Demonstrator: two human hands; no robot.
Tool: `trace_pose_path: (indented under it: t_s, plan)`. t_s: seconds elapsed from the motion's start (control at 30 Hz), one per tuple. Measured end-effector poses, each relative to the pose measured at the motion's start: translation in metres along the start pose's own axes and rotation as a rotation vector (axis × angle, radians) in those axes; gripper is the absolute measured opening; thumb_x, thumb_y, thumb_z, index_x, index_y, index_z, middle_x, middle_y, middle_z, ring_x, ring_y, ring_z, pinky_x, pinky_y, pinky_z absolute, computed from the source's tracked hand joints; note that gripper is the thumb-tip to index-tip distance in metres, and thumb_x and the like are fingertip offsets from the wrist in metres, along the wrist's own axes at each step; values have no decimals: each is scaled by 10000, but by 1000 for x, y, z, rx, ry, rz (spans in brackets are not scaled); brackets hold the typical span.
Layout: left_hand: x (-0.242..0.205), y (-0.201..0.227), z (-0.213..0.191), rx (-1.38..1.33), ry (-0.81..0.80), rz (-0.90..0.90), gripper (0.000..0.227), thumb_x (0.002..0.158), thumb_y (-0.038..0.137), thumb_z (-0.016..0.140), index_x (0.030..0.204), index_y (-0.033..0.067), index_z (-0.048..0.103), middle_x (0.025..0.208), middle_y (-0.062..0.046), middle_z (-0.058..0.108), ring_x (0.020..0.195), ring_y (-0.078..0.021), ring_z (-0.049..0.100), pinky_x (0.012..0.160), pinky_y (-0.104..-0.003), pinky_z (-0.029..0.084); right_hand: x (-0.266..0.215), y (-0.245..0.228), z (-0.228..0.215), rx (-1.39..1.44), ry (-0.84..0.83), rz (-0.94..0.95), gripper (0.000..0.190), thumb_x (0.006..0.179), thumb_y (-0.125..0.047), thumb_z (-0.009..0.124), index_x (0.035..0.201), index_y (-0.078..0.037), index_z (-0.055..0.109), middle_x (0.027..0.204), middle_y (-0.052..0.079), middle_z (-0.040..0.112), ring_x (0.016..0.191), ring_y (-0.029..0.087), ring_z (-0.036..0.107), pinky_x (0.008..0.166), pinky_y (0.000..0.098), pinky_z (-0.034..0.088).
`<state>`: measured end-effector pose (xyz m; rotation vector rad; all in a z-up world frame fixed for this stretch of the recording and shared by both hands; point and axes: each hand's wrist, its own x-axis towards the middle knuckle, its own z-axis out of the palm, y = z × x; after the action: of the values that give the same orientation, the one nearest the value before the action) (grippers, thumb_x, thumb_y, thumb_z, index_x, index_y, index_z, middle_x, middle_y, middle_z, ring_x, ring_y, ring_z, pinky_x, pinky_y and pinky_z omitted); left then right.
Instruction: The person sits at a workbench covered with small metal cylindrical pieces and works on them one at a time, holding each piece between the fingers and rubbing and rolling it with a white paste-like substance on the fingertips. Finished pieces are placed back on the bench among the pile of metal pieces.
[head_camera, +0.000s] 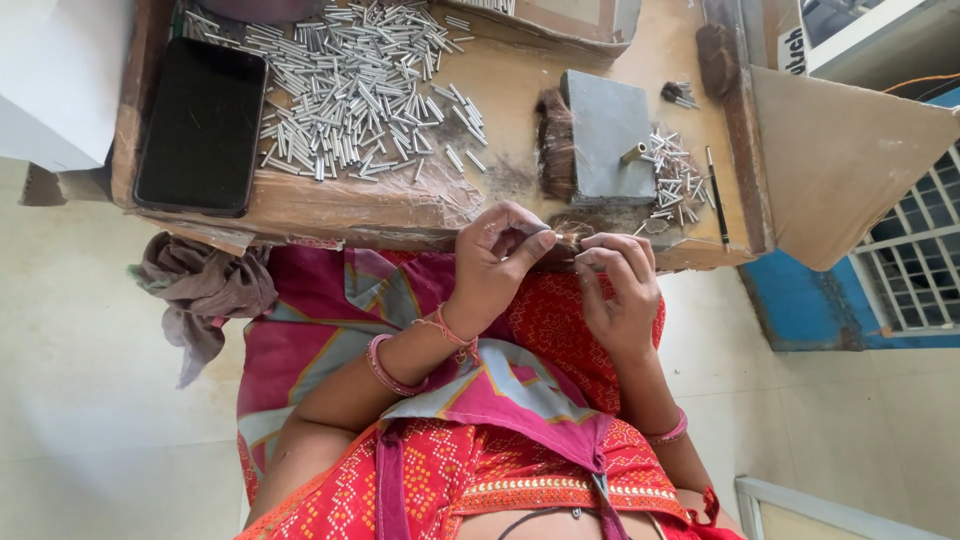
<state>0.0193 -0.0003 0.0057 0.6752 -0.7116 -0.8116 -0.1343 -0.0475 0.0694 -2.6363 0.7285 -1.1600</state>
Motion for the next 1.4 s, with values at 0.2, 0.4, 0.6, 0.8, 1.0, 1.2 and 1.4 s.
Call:
trace_pose_path:
  t_s: [0.2, 0.4, 0.6, 0.8, 1.0, 1.2, 1.4]
  plan:
    - [-2, -3, 1, -4, -24, -6, 99, 973, -29, 721, 973, 22, 637, 906, 25, 654, 848, -20, 594, 765, -198, 517, -3, 8, 5, 17, -23, -23, 170, 841, 56, 741, 975, -25, 673, 1061, 102, 693, 1024, 302, 653, 913, 401, 538]
    - [-1, 1, 3, 149, -35, 72, 107, 954, -24, 731, 957, 21, 633, 915, -4, 665, 866, -49, 636, 780, -214, 545, -5, 16, 9, -21, -58, -49, 183, 825, 54, 749, 976, -19, 676, 1045, 116, 691, 1006, 324, 647, 896, 414, 537]
    - [1, 13, 8, 437, -67, 288, 126, 913, -9, 765, 946, 31, 649, 918, -79, 685, 847, -182, 682, 772, -290, 549, -8, 27, 13, -16, -50, -80, 194, 833, 59, 767, 992, -18, 689, 1040, 103, 695, 990, 308, 647, 894, 406, 536]
    - [4, 12, 9, 559, -92, 376, 139, 887, 15, 780, 932, 41, 652, 902, -99, 677, 822, -233, 680, 736, -322, 534, -3, 32, 10, -1, -63, -93, 201, 799, 53, 769, 970, -14, 687, 1025, 120, 696, 968, 317, 639, 873, 400, 533]
    - [4, 12, 9, 563, -102, 369, 135, 882, 21, 788, 924, 40, 661, 899, -98, 684, 814, -226, 685, 721, -323, 534, 2, 37, -3, 281, -86, 56, 169, 820, 41, 765, 962, -10, 689, 1020, 114, 715, 983, 258, 660, 887, 345, 542]
    - [3, 12, 9, 516, -165, 334, 147, 874, 28, 798, 911, 39, 656, 914, -92, 692, 857, -219, 691, 767, -312, 538, 1, 36, -4, 400, -84, 165, 127, 874, 54, 749, 972, 10, 682, 1021, 117, 716, 994, 226, 669, 904, 318, 533]
    - [1, 8, 9, 443, -166, 276, 135, 886, 20, 791, 912, 37, 659, 906, -86, 695, 856, -202, 695, 784, -299, 545, 0, 34, -7, 414, -126, 192, 115, 881, 52, 742, 972, 20, 681, 1029, 119, 710, 996, 214, 669, 907, 306, 535]
